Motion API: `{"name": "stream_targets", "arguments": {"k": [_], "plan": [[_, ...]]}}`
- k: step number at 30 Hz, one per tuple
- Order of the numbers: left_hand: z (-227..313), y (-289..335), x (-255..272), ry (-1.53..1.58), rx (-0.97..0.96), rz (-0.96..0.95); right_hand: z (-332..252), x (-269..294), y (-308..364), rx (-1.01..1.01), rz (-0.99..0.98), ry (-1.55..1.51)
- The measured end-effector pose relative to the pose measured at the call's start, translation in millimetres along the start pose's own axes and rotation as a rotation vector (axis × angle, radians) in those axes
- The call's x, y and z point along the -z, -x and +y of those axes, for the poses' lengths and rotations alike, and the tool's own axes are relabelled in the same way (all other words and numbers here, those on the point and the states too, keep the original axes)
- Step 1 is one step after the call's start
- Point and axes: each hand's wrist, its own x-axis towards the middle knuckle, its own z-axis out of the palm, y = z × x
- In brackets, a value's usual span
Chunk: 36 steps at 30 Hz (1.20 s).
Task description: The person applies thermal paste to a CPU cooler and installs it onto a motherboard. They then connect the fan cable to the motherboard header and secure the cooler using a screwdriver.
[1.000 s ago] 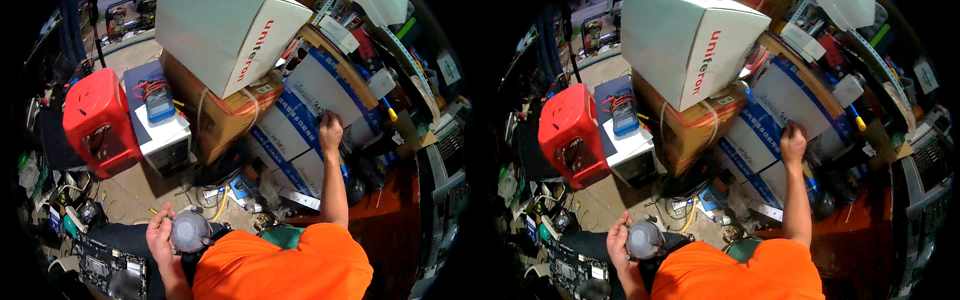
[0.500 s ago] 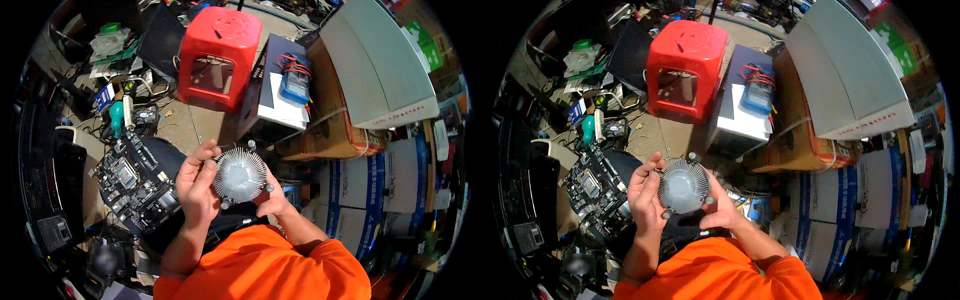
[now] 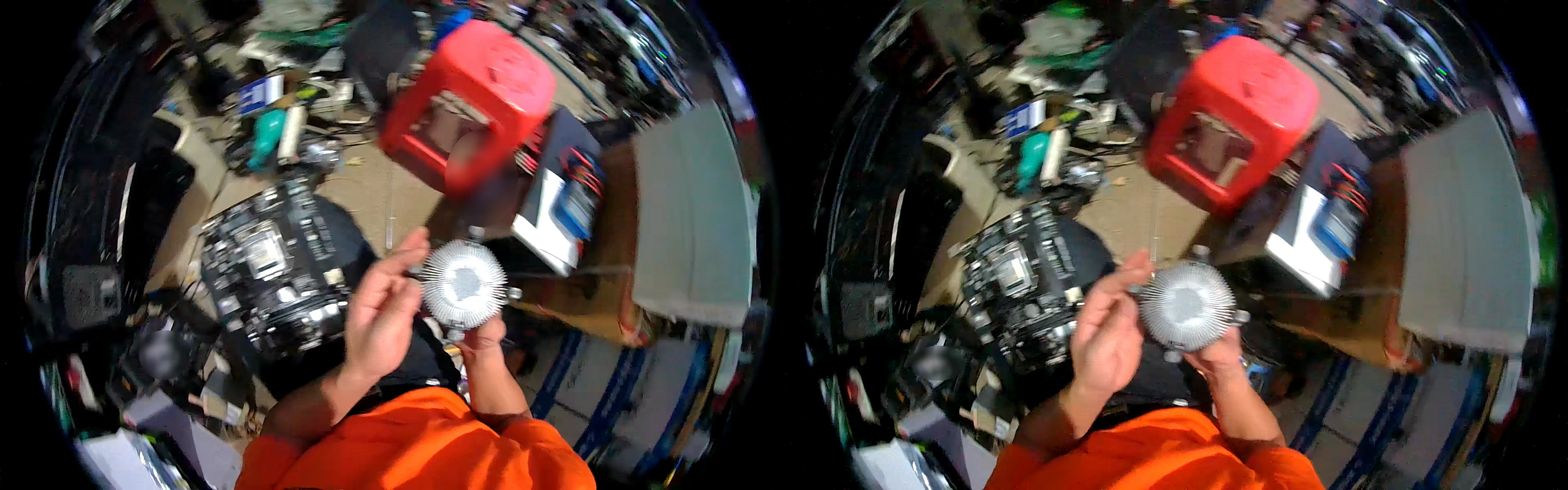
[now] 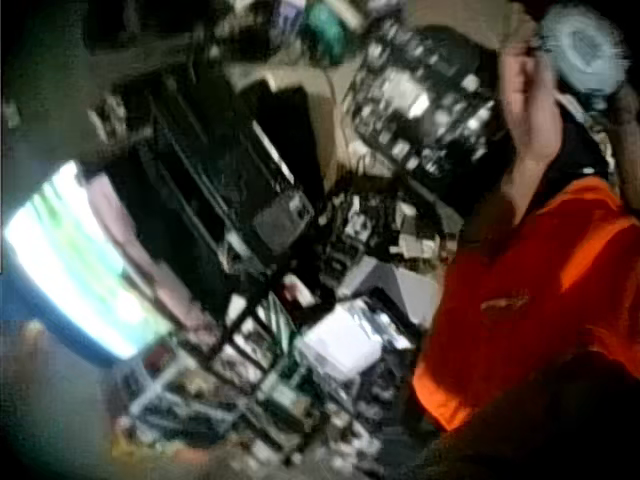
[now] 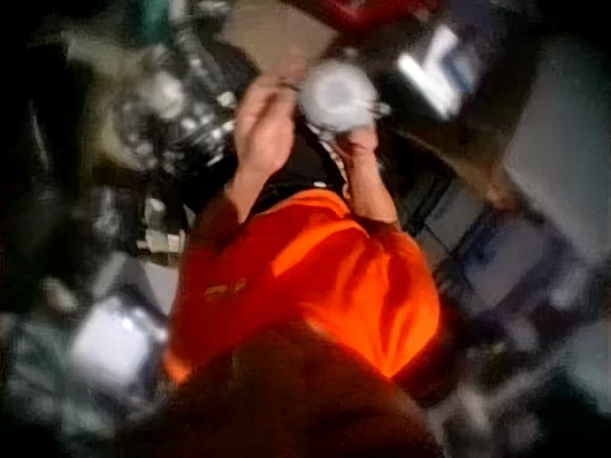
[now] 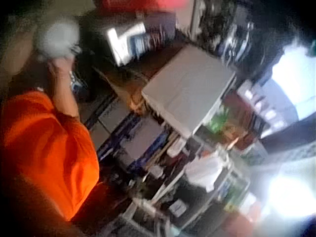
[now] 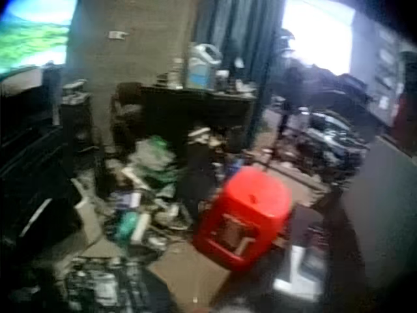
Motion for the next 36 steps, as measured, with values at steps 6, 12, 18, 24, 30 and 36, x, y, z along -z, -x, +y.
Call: {"name": "stream_targets", "arguments": {"k": [6, 12, 18, 24, 30, 36], "plan": [[54.9, 39.2, 10.7, -0.198, 0.092, -0.087, 7.8, -13.8, -23.1, -0.037, 0.112, 0.062], [123.1, 80.8, 65.9, -0.466, -0.237, 0.132, 7.2, -24.6, -51.2, -0.166, -0.007, 0.142], [149.7, 76.6, 109.3, -0.660, -0.408, 0.641, 14.7, -58.5, -68.6, -0.153, -0.013, 0.345], [139.9, 71.7, 93.2, -0.718, -0.423, 0.363, 18.0, -100.1, -83.2, 0.022, -0.270, 0.827], [130.0, 54.8, 65.5, -1.546, -0.584, 0.112, 20.6, -130.4, -81.1, 0.306, -0.398, 1.354], [116.1, 27.2, 55.7, -1.888, -0.911, -0.135, 29.3, -153.2, -70.5, 0.502, -0.418, 1.617]]}}
